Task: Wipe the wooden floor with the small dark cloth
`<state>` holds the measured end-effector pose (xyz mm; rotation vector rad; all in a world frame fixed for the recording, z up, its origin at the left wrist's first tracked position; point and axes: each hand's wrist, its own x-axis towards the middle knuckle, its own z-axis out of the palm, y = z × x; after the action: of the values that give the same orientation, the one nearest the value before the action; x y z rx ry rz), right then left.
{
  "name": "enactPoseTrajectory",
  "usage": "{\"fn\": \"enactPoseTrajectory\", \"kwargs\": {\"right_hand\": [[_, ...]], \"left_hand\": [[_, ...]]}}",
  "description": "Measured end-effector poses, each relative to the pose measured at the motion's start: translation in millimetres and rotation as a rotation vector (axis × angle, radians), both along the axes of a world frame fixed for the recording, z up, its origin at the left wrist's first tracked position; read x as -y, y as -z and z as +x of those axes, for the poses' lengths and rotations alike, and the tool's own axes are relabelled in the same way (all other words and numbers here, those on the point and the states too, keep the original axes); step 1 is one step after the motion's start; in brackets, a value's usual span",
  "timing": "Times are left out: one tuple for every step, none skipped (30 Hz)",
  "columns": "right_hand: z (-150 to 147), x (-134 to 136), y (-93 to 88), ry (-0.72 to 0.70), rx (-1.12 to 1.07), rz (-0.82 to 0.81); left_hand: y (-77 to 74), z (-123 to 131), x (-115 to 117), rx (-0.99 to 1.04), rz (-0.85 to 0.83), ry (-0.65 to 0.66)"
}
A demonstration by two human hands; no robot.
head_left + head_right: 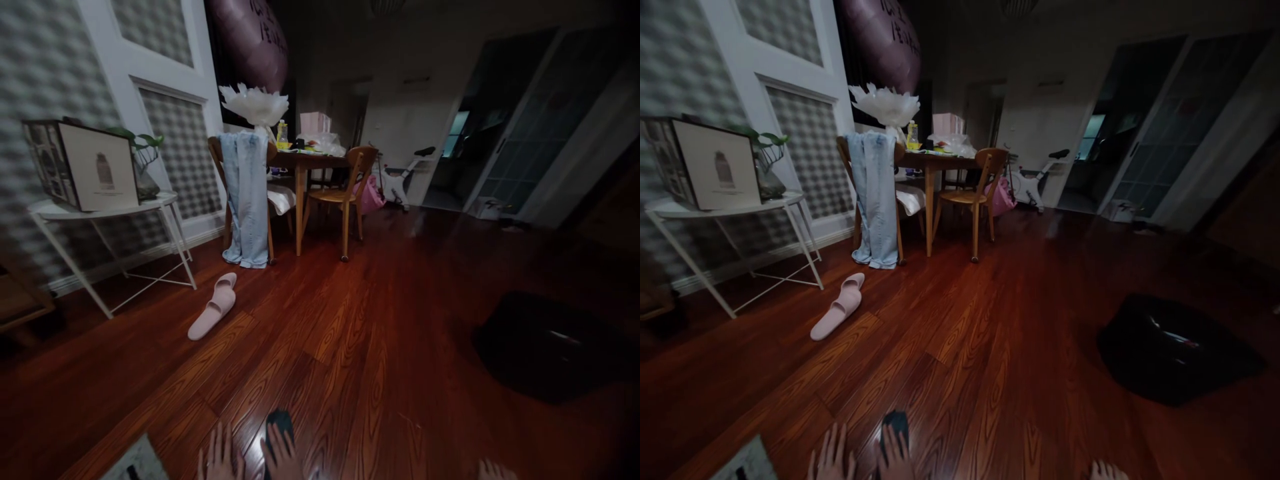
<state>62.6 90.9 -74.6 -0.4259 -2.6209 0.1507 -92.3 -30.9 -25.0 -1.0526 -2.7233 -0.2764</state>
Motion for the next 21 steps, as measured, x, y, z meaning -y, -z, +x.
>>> {"fn": "enactPoseTrajectory", "kwargs": {"right_hand": [[-4,1,-0.2,-0.067,0.006,0.017],[-4,-1,-4.1,-0.119,0.022,0.003],[-2,-7,-11.5,-0.156,0.048,-0.035],[4,-15,-21.8,-0.174,0.078,-0.09],[11,-26,-34.0,-0.158,0.106,-0.154],[21,-39,-47.0,-0.103,0.131,-0.217],[32,-54,-59.6,-0.011,0.15,-0.271],[44,-69,-70.8,0.109,0.164,-0.311],[56,-85,-79.8,0.246,0.172,-0.337],[69,-100,-86.0,0.382,0.174,-0.347],[82,-115,-89.3,0.501,0.173,-0.344],[94,-128,-89.9,0.599,0.165,-0.332],[105,-139,-88.1,0.674,0.154,-0.317],[115,-147,-84.5,0.728,0.143,-0.302],[122,-153,-79.7,0.767,0.131,-0.289],[126,-155,-74.2,0.799,0.115,-0.279],[127,-155,-68.6,0.832,0.091,-0.27],[124,-152,-63.3,0.867,0.059,-0.259],[119,-146,-58.4,0.896,0.021,-0.246],[112,-138,-54.3,0.914,-0.016,-0.237],[104,-128,-51.1,0.91,-0.043,-0.234]], "left_hand": [[1.2,-1,0,-0.007,-0.016,-0.001],[2.1,-2,0,-0.011,-0.031,-0.004],[2.5,-2,0,-0.013,-0.043,-0.004],[2.3,-3,0,-0.012,-0.05,-0.001],[1.4,-3,0,-0.008,-0.052,0.002],[0.0,-2,1,-0.002,-0.052,0.005],[-1.9,-1,1,0.005,-0.051,0.008],[-3.9,0,1,0.012,-0.049,0.01],[-5.8,1,2,0.017,-0.045,0.011],[-7.3,3,2,0.019,-0.039,0.009],[-8.1,4,2,0.019,-0.035,0.006],[-8.1,4,2,0.017,-0.033,0.003],[-7.3,4,1,0.013,-0.035,0.001],[-6.0,4,1,0.009,-0.038,-0.002],[-4.1,3,1,0.003,-0.043,0.0],[-2.2,2,1,-0.002,-0.047,0.007],[-0.4,0,1,-0.006,-0.049,0.014],[1.0,-1,1,-0.009,-0.05,0.02],[1.8,-1,2,-0.012,-0.049,0.022],[1.8,-1,2,-0.014,-0.049,0.024],[1.1,-1,2,-0.017,-0.048,0.026]]}}
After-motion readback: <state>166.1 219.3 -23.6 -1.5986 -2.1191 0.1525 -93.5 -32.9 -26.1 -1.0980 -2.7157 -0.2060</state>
